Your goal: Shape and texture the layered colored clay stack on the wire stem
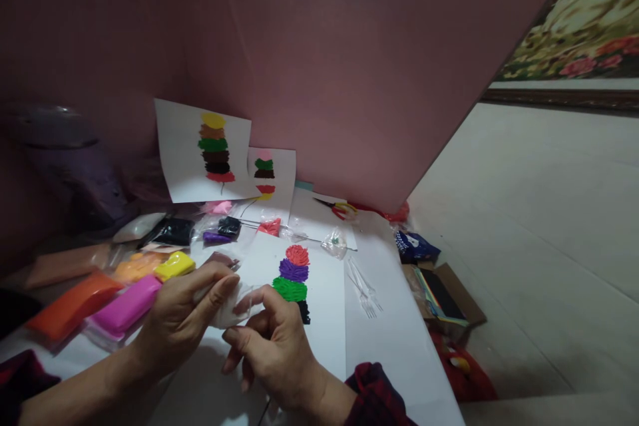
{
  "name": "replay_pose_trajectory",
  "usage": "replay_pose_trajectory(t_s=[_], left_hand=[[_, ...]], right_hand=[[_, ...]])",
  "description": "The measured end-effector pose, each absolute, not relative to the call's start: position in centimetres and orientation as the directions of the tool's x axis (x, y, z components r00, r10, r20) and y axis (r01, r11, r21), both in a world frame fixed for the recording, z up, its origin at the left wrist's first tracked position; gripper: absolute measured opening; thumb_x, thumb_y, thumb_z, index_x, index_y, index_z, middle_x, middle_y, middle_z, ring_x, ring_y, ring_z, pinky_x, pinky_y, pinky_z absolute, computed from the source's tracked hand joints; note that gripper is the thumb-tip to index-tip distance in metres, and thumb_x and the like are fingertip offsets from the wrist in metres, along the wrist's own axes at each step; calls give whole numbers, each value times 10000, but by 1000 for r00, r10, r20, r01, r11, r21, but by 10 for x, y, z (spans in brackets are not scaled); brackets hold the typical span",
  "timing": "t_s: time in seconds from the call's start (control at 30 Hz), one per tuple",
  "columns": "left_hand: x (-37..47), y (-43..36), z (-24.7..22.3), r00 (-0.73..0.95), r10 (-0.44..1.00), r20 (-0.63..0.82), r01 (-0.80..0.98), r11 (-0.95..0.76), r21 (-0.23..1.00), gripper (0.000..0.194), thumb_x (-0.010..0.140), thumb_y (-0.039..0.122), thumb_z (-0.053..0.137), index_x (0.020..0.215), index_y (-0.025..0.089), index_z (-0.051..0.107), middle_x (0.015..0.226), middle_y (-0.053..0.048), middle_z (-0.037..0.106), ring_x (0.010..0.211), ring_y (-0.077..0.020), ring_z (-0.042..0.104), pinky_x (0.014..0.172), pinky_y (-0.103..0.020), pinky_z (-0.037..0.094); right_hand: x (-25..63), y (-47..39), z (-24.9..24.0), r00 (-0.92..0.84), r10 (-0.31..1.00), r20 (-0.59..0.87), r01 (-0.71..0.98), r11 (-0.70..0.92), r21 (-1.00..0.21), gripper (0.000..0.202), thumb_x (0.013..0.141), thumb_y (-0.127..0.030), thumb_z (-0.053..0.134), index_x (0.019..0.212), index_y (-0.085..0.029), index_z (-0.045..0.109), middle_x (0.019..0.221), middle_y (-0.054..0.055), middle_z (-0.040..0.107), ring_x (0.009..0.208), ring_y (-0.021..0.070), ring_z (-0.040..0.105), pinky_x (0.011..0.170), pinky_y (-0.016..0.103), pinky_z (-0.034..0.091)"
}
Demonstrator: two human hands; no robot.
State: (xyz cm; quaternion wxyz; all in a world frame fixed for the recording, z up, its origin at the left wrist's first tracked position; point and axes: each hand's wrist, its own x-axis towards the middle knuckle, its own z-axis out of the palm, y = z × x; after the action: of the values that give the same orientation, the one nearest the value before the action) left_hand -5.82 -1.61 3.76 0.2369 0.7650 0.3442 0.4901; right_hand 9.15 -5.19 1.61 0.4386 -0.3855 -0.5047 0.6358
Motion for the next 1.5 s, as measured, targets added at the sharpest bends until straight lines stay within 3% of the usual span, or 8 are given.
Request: replay_pose_trajectory(t_s=[0.17,0.3,0.5,0.73,1.07,1.23,1.33,1.5], left_hand=[[-60,-15,39,291,788,543,277,-613,740,267,922,249,449,687,168,546,588,40,477,503,-78,448,489,-190,349],[-59,-15,45,276,873,402,233,-467,853,322,921,348,433,677,170,542,602,30,477,523,-93,443,485,-202,353],[-55,-14,46,276,942,191,155,-239,958,366,888,447,450,637,182,486,565,57,392,500,-94,357,465,-214,305],[-54,-14,42,296,937,184,204,-250,947,366,871,412,461,584,185,463,561,47,408,534,-109,377,511,-235,308],[-51,-15,44,309,949,67,144,-116,983,381,833,469,518,598,169,503,547,49,425,499,-93,372,459,-208,294],[-51,-11,42,275,949,-153,30,151,988,423,764,582,563,630,192,468,426,86,387,327,-58,290,321,-179,186],[-50,-10,42,270,941,-204,-28,219,975,436,744,601,583,640,200,448,385,98,379,285,-48,279,299,-162,164],[-49,-12,43,287,926,-244,-23,261,965,436,747,593,590,642,195,446,364,100,379,275,-36,251,290,-152,154]], right_hand=[[90,-54,16,-260,966,5,-184,-45,-982,266,722,-260,715,834,-177,489,466,-43,610,294,37,453,292,95,357],[92,-53,14,-214,975,51,-218,3,-976,290,724,-282,730,912,-153,550,504,-20,643,299,35,461,300,104,382],[92,-51,13,-323,946,-22,-281,-118,-952,361,706,-355,757,940,-141,584,517,-9,659,337,71,544,291,117,414],[95,-46,16,-453,887,-90,-244,-221,-944,347,690,-348,776,857,-161,537,417,-69,574,294,75,515,241,105,378],[98,-48,18,-424,906,-24,-212,-125,-969,320,688,-276,776,716,-181,472,408,-91,551,280,40,454,265,93,355],[97,-49,18,-312,949,-36,-267,-124,-956,365,693,-353,782,853,-171,509,470,-53,629,293,59,503,279,110,388],[97,-48,20,-359,931,-69,-293,-183,-938,436,693,-392,782,966,-154,539,527,-14,679,302,70,531,278,115,391],[98,-48,15,-490,863,-126,-348,-326,-879,455,697,-386,783,994,-170,514,511,-26,668,370,104,604,300,110,416]])
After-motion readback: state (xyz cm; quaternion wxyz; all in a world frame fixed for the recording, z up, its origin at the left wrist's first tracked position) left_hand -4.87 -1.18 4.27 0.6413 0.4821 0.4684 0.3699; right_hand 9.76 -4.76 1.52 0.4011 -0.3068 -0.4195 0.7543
